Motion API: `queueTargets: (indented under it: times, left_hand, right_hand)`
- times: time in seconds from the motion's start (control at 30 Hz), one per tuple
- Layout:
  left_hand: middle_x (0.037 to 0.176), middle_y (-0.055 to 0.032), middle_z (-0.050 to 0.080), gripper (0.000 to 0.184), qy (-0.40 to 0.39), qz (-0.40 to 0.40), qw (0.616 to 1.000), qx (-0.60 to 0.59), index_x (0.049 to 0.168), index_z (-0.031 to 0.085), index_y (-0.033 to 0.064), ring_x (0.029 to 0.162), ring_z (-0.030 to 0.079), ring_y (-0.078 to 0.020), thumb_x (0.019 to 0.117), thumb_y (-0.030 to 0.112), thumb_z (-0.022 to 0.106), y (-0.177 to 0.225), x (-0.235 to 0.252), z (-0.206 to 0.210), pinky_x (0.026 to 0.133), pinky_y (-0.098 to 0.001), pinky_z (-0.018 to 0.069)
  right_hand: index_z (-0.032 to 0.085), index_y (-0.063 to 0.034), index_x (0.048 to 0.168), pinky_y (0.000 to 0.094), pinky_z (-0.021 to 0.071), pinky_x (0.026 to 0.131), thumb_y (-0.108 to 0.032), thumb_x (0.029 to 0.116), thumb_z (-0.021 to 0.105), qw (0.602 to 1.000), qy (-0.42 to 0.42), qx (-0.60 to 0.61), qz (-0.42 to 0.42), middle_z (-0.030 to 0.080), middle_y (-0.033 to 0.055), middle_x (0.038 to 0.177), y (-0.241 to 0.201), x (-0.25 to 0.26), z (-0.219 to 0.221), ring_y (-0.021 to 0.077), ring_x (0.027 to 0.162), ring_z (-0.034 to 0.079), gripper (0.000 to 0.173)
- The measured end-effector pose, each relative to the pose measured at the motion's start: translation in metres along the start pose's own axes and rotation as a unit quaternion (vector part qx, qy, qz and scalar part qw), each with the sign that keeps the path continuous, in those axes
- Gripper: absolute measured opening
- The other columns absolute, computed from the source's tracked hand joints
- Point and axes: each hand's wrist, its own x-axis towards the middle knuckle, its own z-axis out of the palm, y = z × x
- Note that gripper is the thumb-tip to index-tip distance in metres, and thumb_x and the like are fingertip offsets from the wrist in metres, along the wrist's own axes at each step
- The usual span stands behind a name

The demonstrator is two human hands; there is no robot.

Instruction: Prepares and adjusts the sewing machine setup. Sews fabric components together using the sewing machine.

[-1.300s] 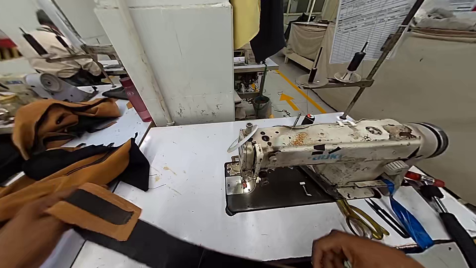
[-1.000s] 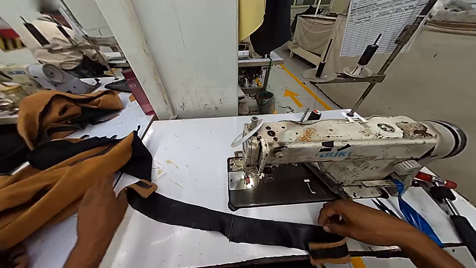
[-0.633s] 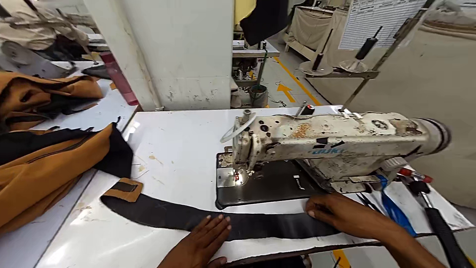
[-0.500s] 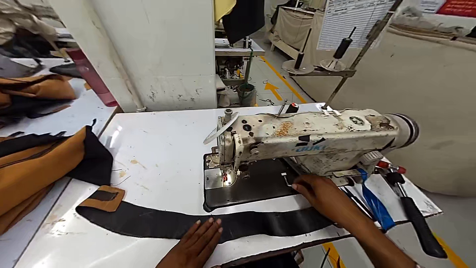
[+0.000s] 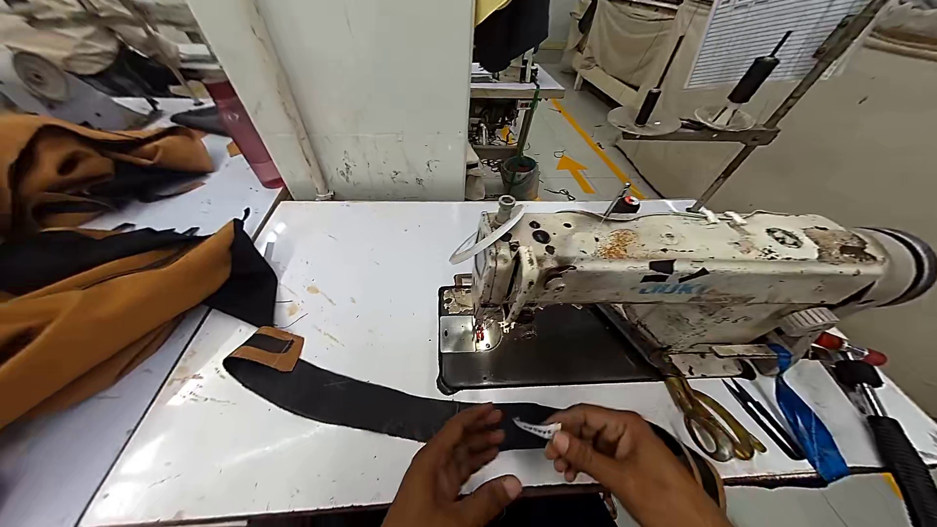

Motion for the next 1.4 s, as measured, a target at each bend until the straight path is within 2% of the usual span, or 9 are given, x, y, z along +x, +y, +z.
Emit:
queueTargets:
  times: [0.2,0.3,0.6,0.8,0.93,1.07,1.23,1.33,1.4]
  left_hand:
    - [0.101,-0.0167,0.076,0.019,0.097,-0.047,0.992,-0.064,0.112,0.072,-0.0055,0.087,0.077,-0.0249,0.094,0.001,0.07,-0.006,-0.011,-0.002,0.078,-0.0387,0.0668]
    - [0.101,-0.016,0.077,0.019,0.115,-0.057,0.991,-0.038,0.111,0.073,-0.0052,0.088,0.077,-0.0254,0.0936,0.001,0.071,-0.004,-0.017,-0.006,0.08,-0.0383,0.0669]
    - [0.101,-0.0111,0.077,0.018,0.09,-0.026,0.995,0.028,0.111,0.074,-0.0022,0.085,0.077,-0.0219,0.0942,0.004,0.072,-0.005,-0.027,-0.012,0.079,-0.0358,0.0671]
    - [0.099,0.0008,0.077,0.044,-0.015,0.022,0.99,0.135,0.13,0.065,0.0042,0.086,0.075,-0.0113,0.0892,0.012,0.079,-0.006,-0.027,-0.014,0.079,-0.0292,0.065]
    - [0.095,-0.0032,0.076,0.032,0.038,0.01,0.994,0.103,0.121,0.071,0.0029,0.08,0.074,-0.0134,0.09,0.009,0.078,-0.004,-0.032,-0.009,0.073,-0.0291,0.0648]
    - [0.097,-0.0109,0.075,0.018,0.124,0.009,0.992,-0.011,0.107,0.075,-0.0032,0.079,0.072,-0.0161,0.0889,0.0,0.075,-0.002,-0.044,0.001,0.076,-0.0306,0.0635]
    - [0.093,-0.0098,0.075,0.016,0.166,0.013,0.984,-0.056,0.105,0.071,-0.0035,0.08,0.072,-0.0144,0.0891,-0.006,0.072,-0.004,-0.058,0.004,0.078,-0.03,0.0616]
    - [0.098,-0.0089,0.073,0.023,0.153,0.019,0.988,0.025,0.116,0.067,-0.0031,0.081,0.071,-0.0154,0.0931,-0.002,0.069,-0.005,-0.052,-0.014,0.075,-0.0301,0.0619]
    - [0.103,-0.0064,0.072,0.021,0.141,0.066,0.978,0.137,0.116,0.072,0.0013,0.083,0.07,-0.0141,0.0962,0.008,0.068,-0.011,-0.04,-0.038,0.073,-0.029,0.0622]
  right_hand:
    - [0.073,0.0011,0.11,0.0331,0.0638,0.072,-0.017,0.1046,0.059,0.998,-0.037,0.039,0.035,0.076,0.0092,0.092,0.022,-0.007,0.033,0.0176,0.078,0.074,0.024]
    - [0.073,-0.0011,0.114,0.0333,0.0637,0.071,-0.022,0.1071,0.054,0.999,-0.024,0.016,0.036,0.076,0.0091,0.096,0.026,-0.007,0.037,0.0183,0.08,0.074,0.029]
    - [0.074,-0.0046,0.105,0.031,0.0629,0.066,-0.021,0.0987,0.07,1.0,0.003,-0.016,0.012,0.075,0.0069,0.089,0.03,-0.008,0.047,0.0171,0.074,0.072,0.018]
    - [0.078,-0.016,0.106,0.0207,0.0588,0.071,-0.03,0.0994,0.069,0.969,-0.011,-0.226,-0.101,0.074,-0.0051,0.094,0.026,-0.013,0.053,0.0021,0.078,0.068,0.018]
    - [0.07,-0.0104,0.113,0.0236,0.0616,0.069,-0.033,0.0976,0.071,0.982,0.018,-0.174,-0.075,0.075,-0.0037,0.095,0.023,-0.015,0.061,0.0054,0.079,0.071,0.027]
    - [0.061,-0.0008,0.126,0.0364,0.0638,0.09,-0.022,0.0904,0.08,0.996,-0.031,-0.057,-0.054,0.073,0.006,0.115,0.029,-0.019,0.075,0.0171,0.103,0.073,0.045]
    - [0.064,-0.0019,0.119,0.0321,0.0642,0.079,-0.01,0.0958,0.072,0.998,-0.03,-0.031,-0.037,0.077,0.0042,0.099,0.031,-0.023,0.089,0.0138,0.086,0.075,0.026]
    - [0.069,-0.0065,0.119,0.031,0.0632,0.086,-0.026,0.1003,0.067,0.966,0.034,-0.23,-0.109,0.076,0.0006,0.108,0.031,-0.021,0.074,0.0095,0.097,0.074,0.028]
    - [0.072,-0.0114,0.12,0.0438,0.0592,0.092,-0.036,0.1021,0.061,0.876,0.144,-0.435,-0.149,0.074,0.005,0.115,0.035,-0.015,0.046,0.0204,0.107,0.071,0.033]
